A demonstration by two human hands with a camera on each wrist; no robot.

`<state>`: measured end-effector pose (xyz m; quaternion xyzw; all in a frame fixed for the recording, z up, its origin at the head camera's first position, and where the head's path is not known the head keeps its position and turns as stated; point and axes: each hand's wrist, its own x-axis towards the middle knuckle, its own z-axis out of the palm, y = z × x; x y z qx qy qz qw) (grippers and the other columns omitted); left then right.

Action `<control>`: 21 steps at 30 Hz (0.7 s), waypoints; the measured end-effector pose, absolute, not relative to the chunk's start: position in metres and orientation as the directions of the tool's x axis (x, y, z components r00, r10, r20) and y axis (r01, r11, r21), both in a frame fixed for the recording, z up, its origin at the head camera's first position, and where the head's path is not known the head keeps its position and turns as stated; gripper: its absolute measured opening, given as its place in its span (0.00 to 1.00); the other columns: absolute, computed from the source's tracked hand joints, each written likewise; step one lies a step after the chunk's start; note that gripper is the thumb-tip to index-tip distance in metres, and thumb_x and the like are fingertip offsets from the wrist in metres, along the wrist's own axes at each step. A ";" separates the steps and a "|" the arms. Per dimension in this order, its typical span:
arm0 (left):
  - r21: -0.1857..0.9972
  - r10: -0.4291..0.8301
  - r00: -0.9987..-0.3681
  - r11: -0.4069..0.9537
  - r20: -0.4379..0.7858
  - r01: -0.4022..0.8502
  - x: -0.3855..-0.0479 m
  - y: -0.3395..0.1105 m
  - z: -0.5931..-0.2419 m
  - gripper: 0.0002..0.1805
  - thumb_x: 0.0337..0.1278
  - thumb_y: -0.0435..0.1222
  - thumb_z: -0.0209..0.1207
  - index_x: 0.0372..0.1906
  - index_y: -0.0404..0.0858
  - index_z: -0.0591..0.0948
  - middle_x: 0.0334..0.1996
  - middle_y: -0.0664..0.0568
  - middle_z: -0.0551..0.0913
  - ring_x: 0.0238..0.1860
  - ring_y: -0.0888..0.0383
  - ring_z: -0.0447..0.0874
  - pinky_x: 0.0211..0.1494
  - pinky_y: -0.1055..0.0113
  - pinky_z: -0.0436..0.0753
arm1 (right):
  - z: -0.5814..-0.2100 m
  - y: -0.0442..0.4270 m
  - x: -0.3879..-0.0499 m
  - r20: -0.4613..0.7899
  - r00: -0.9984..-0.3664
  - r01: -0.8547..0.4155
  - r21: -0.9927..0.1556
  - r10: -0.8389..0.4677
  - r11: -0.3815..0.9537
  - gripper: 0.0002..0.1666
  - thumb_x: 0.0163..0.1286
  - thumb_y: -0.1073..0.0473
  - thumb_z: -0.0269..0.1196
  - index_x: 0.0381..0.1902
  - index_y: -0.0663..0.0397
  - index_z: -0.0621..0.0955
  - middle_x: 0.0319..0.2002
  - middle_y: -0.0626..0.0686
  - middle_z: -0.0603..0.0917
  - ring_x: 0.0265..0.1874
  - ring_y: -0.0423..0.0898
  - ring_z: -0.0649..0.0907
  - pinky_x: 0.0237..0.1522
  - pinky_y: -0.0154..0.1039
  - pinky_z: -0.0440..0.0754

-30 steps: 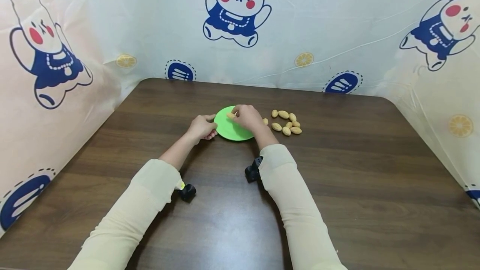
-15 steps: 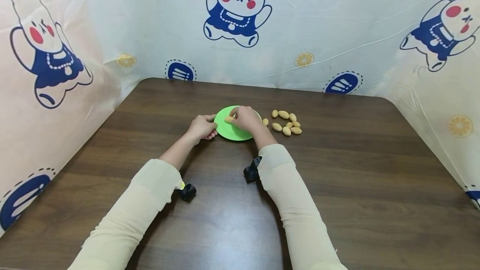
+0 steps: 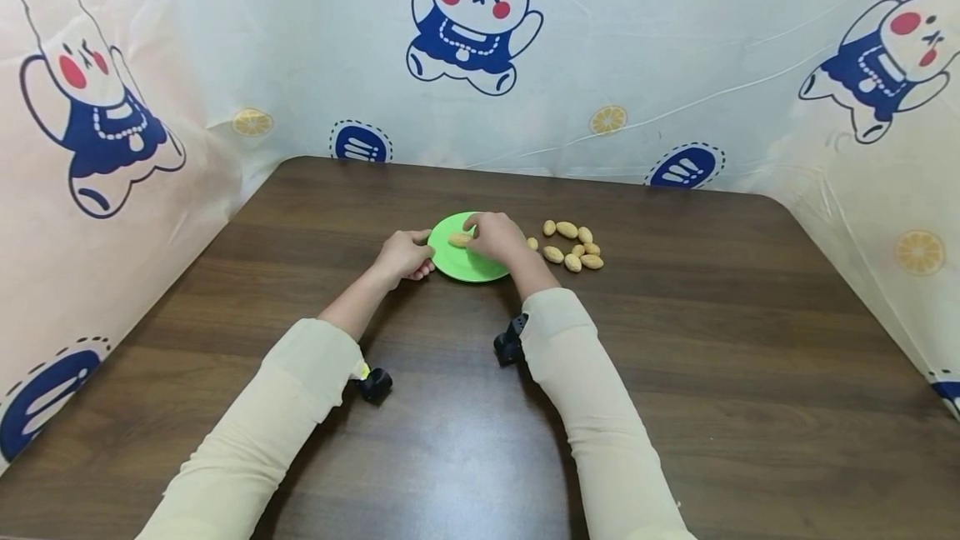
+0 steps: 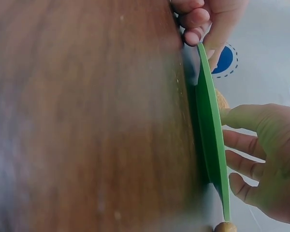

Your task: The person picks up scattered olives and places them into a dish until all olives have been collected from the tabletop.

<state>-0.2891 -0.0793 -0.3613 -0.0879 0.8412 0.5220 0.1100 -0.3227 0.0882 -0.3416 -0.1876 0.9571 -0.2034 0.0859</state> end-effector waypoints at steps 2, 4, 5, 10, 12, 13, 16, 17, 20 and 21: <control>0.856 -0.033 -0.959 0.443 -0.280 -0.265 -0.290 -0.079 -0.362 0.29 0.61 0.28 0.48 0.68 0.42 0.64 0.14 0.49 0.77 0.10 0.65 0.71 0.16 0.76 0.76 | -0.341 0.089 -0.323 -0.085 -0.913 -0.331 -0.420 -0.399 0.845 0.21 0.66 0.56 0.59 0.57 0.53 0.76 0.45 0.56 0.81 0.45 0.51 0.78 0.46 0.44 0.77; 0.851 -0.035 -0.958 0.450 -0.284 -0.268 -0.291 -0.079 -0.362 0.29 0.61 0.29 0.48 0.68 0.42 0.64 0.14 0.49 0.77 0.09 0.65 0.71 0.16 0.76 0.76 | -0.341 0.090 -0.323 -0.082 -0.911 -0.336 -0.419 -0.404 0.844 0.21 0.67 0.55 0.58 0.57 0.53 0.76 0.44 0.56 0.81 0.45 0.51 0.78 0.46 0.44 0.77; 0.849 -0.036 -0.958 0.453 -0.286 -0.271 -0.291 -0.079 -0.363 0.28 0.62 0.29 0.48 0.68 0.43 0.64 0.14 0.49 0.77 0.09 0.64 0.71 0.16 0.76 0.76 | -0.340 0.091 -0.323 -0.081 -0.910 -0.340 -0.417 -0.407 0.843 0.22 0.67 0.55 0.58 0.57 0.53 0.76 0.45 0.56 0.81 0.45 0.51 0.78 0.46 0.44 0.77; 0.843 -0.035 -0.956 0.463 -0.290 -0.273 -0.292 -0.080 -0.364 0.28 0.63 0.30 0.48 0.68 0.44 0.63 0.14 0.48 0.77 0.09 0.64 0.71 0.17 0.75 0.77 | -0.336 0.096 -0.322 -0.072 -0.909 -0.351 -0.397 -0.410 0.848 0.21 0.67 0.56 0.58 0.57 0.54 0.76 0.45 0.56 0.80 0.44 0.51 0.78 0.44 0.44 0.77; 0.845 -0.033 -0.957 0.461 -0.289 -0.271 -0.292 -0.080 -0.364 0.28 0.63 0.30 0.48 0.68 0.44 0.63 0.14 0.48 0.77 0.09 0.64 0.71 0.17 0.75 0.77 | -0.336 0.098 -0.321 -0.066 -0.907 -0.361 -0.383 -0.416 0.850 0.21 0.67 0.56 0.59 0.57 0.54 0.76 0.45 0.56 0.80 0.44 0.51 0.78 0.44 0.44 0.78; 0.846 -0.031 -0.957 0.459 -0.289 -0.270 -0.292 -0.080 -0.364 0.28 0.63 0.30 0.48 0.68 0.44 0.63 0.14 0.48 0.77 0.09 0.64 0.71 0.17 0.75 0.77 | -0.335 0.100 -0.321 -0.063 -0.906 -0.368 -0.375 -0.419 0.851 0.21 0.67 0.57 0.59 0.56 0.54 0.76 0.44 0.56 0.80 0.43 0.50 0.78 0.43 0.44 0.78; 0.847 -0.032 -0.957 0.457 -0.287 -0.269 -0.291 -0.080 -0.364 0.28 0.63 0.30 0.48 0.68 0.44 0.63 0.14 0.48 0.77 0.10 0.64 0.71 0.17 0.75 0.77 | -0.334 0.105 -0.321 -0.057 -0.904 -0.379 -0.355 -0.424 0.854 0.20 0.66 0.58 0.59 0.56 0.55 0.77 0.44 0.57 0.80 0.43 0.51 0.78 0.43 0.44 0.77; 0.847 -0.033 -0.957 0.458 -0.287 -0.270 -0.291 -0.080 -0.364 0.28 0.63 0.30 0.48 0.68 0.44 0.64 0.14 0.48 0.77 0.10 0.64 0.71 0.17 0.75 0.77 | -0.333 0.106 -0.320 -0.054 -0.903 -0.382 -0.347 -0.425 0.856 0.20 0.66 0.58 0.59 0.56 0.54 0.77 0.44 0.56 0.80 0.44 0.51 0.78 0.44 0.44 0.77; 0.845 -0.034 -0.957 0.461 -0.287 -0.270 -0.291 -0.080 -0.364 0.28 0.63 0.30 0.48 0.68 0.44 0.64 0.14 0.48 0.77 0.10 0.64 0.71 0.17 0.75 0.77 | -0.329 0.111 -0.317 -0.036 -0.900 -0.399 -0.332 -0.434 0.855 0.20 0.65 0.59 0.60 0.55 0.55 0.77 0.45 0.57 0.80 0.44 0.51 0.78 0.44 0.44 0.77; 0.845 -0.034 -0.957 0.461 -0.287 -0.270 -0.292 -0.080 -0.364 0.28 0.63 0.30 0.48 0.68 0.44 0.64 0.14 0.48 0.77 0.10 0.64 0.71 0.17 0.75 0.77 | -0.328 0.113 -0.316 -0.027 -0.899 -0.406 -0.327 -0.437 0.854 0.20 0.64 0.59 0.60 0.55 0.55 0.78 0.44 0.57 0.80 0.44 0.51 0.78 0.44 0.44 0.77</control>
